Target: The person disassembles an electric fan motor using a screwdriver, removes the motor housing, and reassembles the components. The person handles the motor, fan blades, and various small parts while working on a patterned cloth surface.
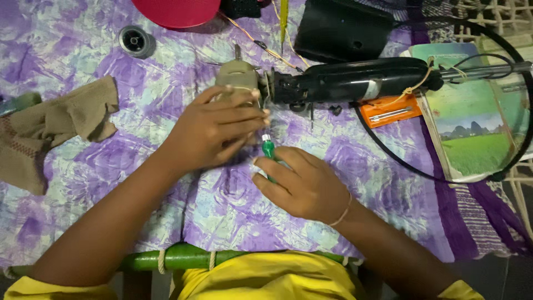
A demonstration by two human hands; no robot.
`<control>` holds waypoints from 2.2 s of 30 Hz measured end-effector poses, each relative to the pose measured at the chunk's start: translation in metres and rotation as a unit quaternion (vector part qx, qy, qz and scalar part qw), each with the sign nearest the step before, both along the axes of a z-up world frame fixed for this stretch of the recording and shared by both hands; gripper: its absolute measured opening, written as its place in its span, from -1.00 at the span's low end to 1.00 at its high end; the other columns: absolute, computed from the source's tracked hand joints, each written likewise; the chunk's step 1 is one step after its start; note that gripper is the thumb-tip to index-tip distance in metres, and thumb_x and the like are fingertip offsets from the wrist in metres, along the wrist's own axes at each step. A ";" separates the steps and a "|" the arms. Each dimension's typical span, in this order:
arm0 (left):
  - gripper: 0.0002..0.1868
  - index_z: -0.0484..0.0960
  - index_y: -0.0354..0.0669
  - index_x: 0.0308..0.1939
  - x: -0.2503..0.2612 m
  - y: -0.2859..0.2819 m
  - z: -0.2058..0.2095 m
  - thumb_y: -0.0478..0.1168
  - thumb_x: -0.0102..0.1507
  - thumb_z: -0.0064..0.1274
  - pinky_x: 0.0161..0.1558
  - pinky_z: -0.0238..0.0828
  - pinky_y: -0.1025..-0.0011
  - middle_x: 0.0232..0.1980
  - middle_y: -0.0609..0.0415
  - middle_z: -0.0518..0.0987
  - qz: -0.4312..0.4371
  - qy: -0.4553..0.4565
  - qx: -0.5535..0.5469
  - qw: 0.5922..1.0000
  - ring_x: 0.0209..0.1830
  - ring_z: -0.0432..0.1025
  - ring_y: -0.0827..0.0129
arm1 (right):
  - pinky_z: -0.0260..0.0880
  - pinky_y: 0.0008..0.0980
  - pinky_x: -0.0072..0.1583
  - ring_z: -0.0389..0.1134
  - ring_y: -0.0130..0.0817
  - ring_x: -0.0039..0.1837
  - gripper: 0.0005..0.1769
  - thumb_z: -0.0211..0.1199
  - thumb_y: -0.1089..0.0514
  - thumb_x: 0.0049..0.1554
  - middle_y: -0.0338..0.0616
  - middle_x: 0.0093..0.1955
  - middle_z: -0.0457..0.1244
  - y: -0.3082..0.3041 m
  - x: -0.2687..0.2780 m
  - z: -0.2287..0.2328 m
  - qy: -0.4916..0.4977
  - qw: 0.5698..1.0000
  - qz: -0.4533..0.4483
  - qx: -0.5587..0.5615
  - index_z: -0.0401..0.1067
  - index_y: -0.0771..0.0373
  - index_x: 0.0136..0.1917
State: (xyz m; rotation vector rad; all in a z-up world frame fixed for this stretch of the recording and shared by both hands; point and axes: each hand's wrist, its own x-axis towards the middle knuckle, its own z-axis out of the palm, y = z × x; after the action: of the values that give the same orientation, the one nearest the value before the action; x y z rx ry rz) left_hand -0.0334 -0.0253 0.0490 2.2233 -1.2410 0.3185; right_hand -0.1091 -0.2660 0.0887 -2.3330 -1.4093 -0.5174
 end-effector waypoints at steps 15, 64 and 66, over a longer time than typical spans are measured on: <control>-0.67 0.76 -0.02 0.04 -0.018 -0.013 -0.018 -0.24 0.19 0.18 0.47 0.22 0.09 0.28 0.18 0.62 0.039 -0.120 0.048 0.991 0.38 0.43 0.26 | 0.43 -0.27 0.05 0.34 -0.17 0.05 -0.53 0.24 0.25 -0.09 0.05 0.10 0.29 -0.002 -0.021 0.006 0.301 0.932 -0.134 0.153 0.38 0.35 0.13; -0.38 0.39 -0.40 0.35 -0.021 -0.054 -0.054 -0.32 0.21 0.15 0.57 0.02 0.00 0.44 -0.25 0.39 0.072 -0.009 -0.050 0.996 0.51 0.26 -0.07 | 0.48 0.01 -0.20 0.45 0.10 -0.27 -0.88 0.21 0.25 0.06 0.15 -0.33 0.35 0.055 -0.014 -0.058 0.153 0.871 -0.454 -0.108 0.51 0.34 -0.24; -0.34 0.38 -0.45 0.34 -0.018 -0.049 -0.050 -0.18 0.24 0.23 0.53 0.01 0.00 0.42 -0.31 0.37 0.038 -0.007 -0.050 0.998 0.49 0.24 -0.14 | 0.48 -0.03 -0.25 0.47 0.02 -0.28 -0.87 0.22 0.25 0.01 0.14 -0.30 0.36 0.075 -0.014 -0.056 0.109 0.869 -0.460 -0.143 0.50 0.38 -0.23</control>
State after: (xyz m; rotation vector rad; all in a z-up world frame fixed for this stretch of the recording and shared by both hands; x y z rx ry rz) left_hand -0.0518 -0.0745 -0.0012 2.1898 -1.1248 0.4170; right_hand -0.1228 -0.1908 0.0329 -3.1048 -0.1871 -0.2554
